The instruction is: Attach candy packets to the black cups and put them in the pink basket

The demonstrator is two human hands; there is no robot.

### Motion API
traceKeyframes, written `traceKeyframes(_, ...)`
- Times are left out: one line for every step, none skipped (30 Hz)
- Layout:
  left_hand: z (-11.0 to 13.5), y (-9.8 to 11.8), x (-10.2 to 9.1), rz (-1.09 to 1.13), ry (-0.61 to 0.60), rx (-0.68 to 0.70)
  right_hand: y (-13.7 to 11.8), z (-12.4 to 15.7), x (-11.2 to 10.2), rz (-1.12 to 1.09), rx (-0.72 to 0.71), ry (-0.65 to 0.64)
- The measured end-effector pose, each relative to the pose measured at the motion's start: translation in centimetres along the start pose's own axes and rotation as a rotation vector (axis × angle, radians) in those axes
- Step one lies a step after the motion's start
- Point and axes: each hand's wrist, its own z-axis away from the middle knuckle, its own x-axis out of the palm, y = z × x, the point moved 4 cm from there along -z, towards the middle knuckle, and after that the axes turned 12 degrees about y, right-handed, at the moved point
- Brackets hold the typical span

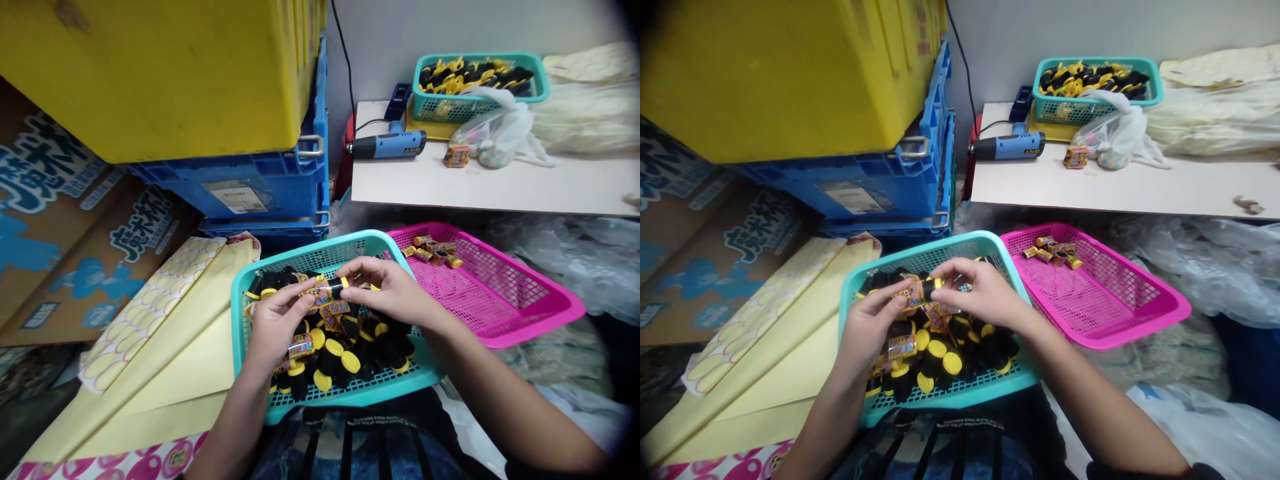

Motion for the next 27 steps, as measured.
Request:
traceKeyframes(0.2,0.2,0.3,0.018,-0.028,-0.019,0.1,0.0,0.3,-0.012,-0.007,0.009)
traceKeyframes(0.3,0.5,0.5,0.041,-0.045,-0.034,0.3,0.1,0.8,-0.04,-0.001,0.008)
traceKeyframes(0.5,0.7,0.7,0.06,-0.051,-0.041,0.6,0.2,1.2,-0.085,0.021,0.003)
traceKeyframes(0.6,0.9,0.8,0.071,-0.053,-0.042,0.9,0.2,1.6,-0.145,0.058,-0.006)
traceKeyframes(0.7,1.0,0.8,0.081,-0.052,-0.042,1.3,0.3,2.0,-0.216,0.106,-0.015)
traceKeyframes(0.8,1.1,0.9,0.095,-0.051,-0.046,1.7,0.4,2.4,-0.303,0.167,-0.032)
traceKeyframes(0.8,1.2,1.0,0.112,-0.051,-0.054,2.0,0.6,3.0,-0.407,0.235,-0.065)
traceKeyframes(0.8,1.1,1.0,0.133,-0.052,-0.061,2.3,0.8,3.5,-0.517,0.298,-0.111)
traceKeyframes(0.8,1.1,1.1,0.155,-0.05,-0.065,2.4,0.9,4.0,-0.618,0.348,-0.159)
traceKeyframes(0.8,1.0,1.1,0.176,-0.046,-0.065,2.5,1.1,4.5,-0.699,0.382,-0.2)
traceKeyframes(0.8,0.9,1.1,0.194,-0.044,-0.061,2.6,1.2,4.9,-0.75,0.396,-0.222)
traceKeyframes(0.8,0.8,1.1,0.207,-0.042,-0.057,2.7,1.2,5.1,-0.771,0.39,-0.221)
traceKeyframes(0.8,0.6,1.2,0.217,-0.04,-0.052,2.8,1.1,5.2,-0.763,0.372,-0.203)
traceKeyframes(0.8,0.5,1.2,0.226,-0.036,-0.05,2.9,1.1,5.2,-0.744,0.354,-0.181)
traceKeyframes(0.9,0.3,1.2,0.231,-0.032,-0.05,3.1,1.0,5.2,-0.725,0.34,-0.168)
traceKeyframes(0.9,0.1,1.2,0.234,-0.029,-0.051,3.2,1.0,5.2,-0.713,0.33,-0.16)
traceKeyframes(1.0,0.0,1.1,0.232,-0.03,-0.05,3.3,0.9,5.1,-0.705,0.328,-0.159)
traceKeyframes(1.1,0.1,1.1,0.225,-0.037,-0.048,3.4,0.9,5.1,-0.703,0.335,-0.164)
traceKeyframes(1.1,0.1,1.0,0.213,-0.05,-0.042,3.5,0.9,5.0,-0.706,0.347,-0.176)
traceKeyframes(1.3,0.3,0.9,0.197,-0.074,-0.04,3.4,1.0,4.9,-0.715,0.359,-0.193)
traceKeyframes(1.4,0.5,0.7,0.188,-0.115,-0.049,3.3,1.0,4.8,-0.725,0.368,-0.21)
traceKeyframes(1.5,0.7,0.6,0.195,-0.171,-0.07,3.2,1.0,4.6,-0.73,0.371,-0.224)
traceKeyframes(1.7,0.8,0.5,0.214,-0.237,-0.104,3.1,1.1,4.5,-0.73,0.369,-0.232)
traceKeyframes(1.9,0.9,0.3,0.235,-0.297,-0.147,2.9,1.1,4.5,-0.729,0.367,-0.236)
traceKeyframes(2.0,0.9,0.2,0.245,-0.338,-0.189,2.8,1.1,4.4,-0.728,0.371,-0.243)
traceKeyframes(2.0,0.8,0.0,0.237,-0.353,-0.214,2.8,1.2,4.5,-0.734,0.384,-0.258)
traceKeyframes(1.9,0.7,-0.3,0.211,-0.338,-0.215,2.7,1.2,4.6,-0.752,0.407,-0.282)
